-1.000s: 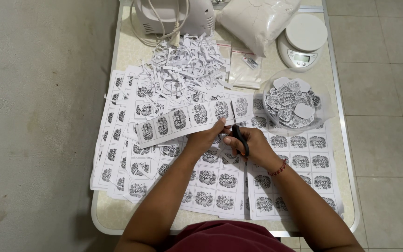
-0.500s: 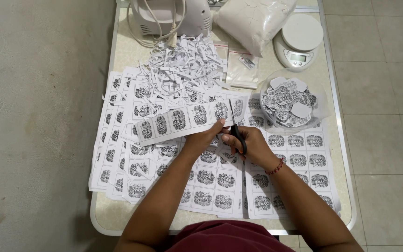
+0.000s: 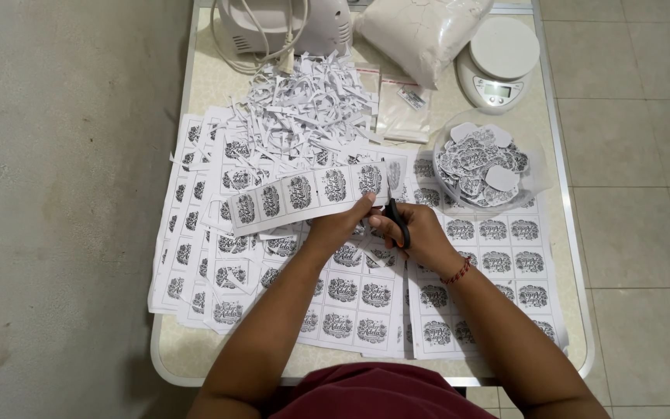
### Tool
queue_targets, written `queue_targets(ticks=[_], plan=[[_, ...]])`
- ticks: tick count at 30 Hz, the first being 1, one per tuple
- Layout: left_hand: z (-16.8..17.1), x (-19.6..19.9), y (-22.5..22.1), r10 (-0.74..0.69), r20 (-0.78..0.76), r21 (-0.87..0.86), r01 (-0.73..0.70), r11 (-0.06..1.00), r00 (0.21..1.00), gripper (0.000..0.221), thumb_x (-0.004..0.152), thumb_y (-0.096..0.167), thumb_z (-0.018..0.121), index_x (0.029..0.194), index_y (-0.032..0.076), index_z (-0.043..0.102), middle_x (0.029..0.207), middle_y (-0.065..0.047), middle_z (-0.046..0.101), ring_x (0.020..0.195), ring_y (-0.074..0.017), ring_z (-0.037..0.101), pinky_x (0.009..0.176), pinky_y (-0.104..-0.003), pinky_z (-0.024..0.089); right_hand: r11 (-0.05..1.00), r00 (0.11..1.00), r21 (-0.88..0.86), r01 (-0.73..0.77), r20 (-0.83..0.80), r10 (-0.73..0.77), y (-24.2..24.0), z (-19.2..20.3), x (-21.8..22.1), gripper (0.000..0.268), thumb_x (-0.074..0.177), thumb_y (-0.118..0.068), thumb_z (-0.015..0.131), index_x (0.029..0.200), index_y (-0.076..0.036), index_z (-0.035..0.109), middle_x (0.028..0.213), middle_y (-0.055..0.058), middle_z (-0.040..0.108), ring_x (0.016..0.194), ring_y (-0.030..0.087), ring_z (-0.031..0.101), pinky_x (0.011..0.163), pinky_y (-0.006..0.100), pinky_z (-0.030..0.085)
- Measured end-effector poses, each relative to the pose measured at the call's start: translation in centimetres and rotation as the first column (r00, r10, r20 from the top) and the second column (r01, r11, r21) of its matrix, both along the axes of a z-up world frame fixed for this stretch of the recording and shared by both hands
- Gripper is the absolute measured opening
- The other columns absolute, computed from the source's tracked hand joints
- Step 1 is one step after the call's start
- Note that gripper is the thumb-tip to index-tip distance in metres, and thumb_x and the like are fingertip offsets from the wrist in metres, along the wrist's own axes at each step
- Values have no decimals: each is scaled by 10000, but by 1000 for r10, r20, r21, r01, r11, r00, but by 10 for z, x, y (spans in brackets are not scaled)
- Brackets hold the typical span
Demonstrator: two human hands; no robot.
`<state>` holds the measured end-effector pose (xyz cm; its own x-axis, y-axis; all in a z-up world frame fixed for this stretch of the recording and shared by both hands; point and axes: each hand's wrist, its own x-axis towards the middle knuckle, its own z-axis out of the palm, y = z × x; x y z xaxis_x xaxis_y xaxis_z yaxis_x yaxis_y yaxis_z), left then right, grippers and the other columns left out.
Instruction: Cutting out circular printed labels from paper sheets using scissors
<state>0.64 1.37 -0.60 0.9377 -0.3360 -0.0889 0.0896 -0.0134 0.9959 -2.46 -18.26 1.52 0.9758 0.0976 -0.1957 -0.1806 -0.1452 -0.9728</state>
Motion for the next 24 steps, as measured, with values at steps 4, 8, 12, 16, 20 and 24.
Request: queue_targets(ticks=[4, 8, 12, 16, 20, 24], plan=[[7, -5, -6, 19, 18, 17, -19, 1000, 1000, 419, 984, 255, 706, 1243, -70, 658, 1193, -201, 716, 1094, -224, 648, 1035, -489, 504, 1000, 1000, 5, -5, -5, 5, -2, -7, -1, 310, 929, -205, 747, 721, 10, 667, 492, 167, 623, 270, 147, 487, 293, 236, 332], [11, -4, -10, 43, -110, 68, -36, 997, 993, 586, 969, 397, 704, 1341, -45, 605, 1298, -192, 676, 1210, -251, 627, 1106, -505, 440, 998, 1000, 55, -6, -26, 7, -3, -4, 0, 344, 931, -272, 747, 749, 9, 672, 510, 173, 633, 287, 155, 513, 293, 244, 351], [21, -14, -5, 71, -247, -132, -106, 986, 966, 303, 981, 280, 707, 1114, 11, 749, 1019, -98, 763, 937, -181, 732, 943, -387, 574, 990, 999, 133, -36, -12, 37, -8, -7, 2, 351, 955, -341, 689, 871, 0, 691, 577, 178, 656, 341, 176, 571, 307, 248, 374], [23, -7, -10, 81, -279, -183, -136, 974, 957, 270, 990, 269, 699, 1060, 15, 756, 986, -96, 776, 904, -166, 746, 891, -359, 588, 984, 1000, 178, -23, 4, 23, -7, -5, 2, 349, 959, -340, 674, 909, 5, 692, 597, 186, 661, 357, 184, 581, 307, 250, 373], [25, 1, -7, 74, -313, -156, -128, 979, 947, 322, 1006, 333, 669, 1044, 27, 759, 956, -83, 761, 921, -155, 734, 906, -351, 576, 977, 999, 210, -32, 17, 30, -5, -3, 2, 326, 949, -315, 685, 932, 11, 693, 617, 196, 673, 372, 192, 598, 311, 240, 386], [19, 7, -11, 81, -261, -170, -128, 977, 962, 319, 999, 349, 686, 952, 48, 783, 872, -47, 767, 820, -122, 745, 752, -243, 556, 975, 998, 210, -69, 12, 69, -6, -3, 3, 322, 927, -314, 689, 979, 4, 704, 648, 196, 696, 423, 212, 647, 344, 254, 416]])
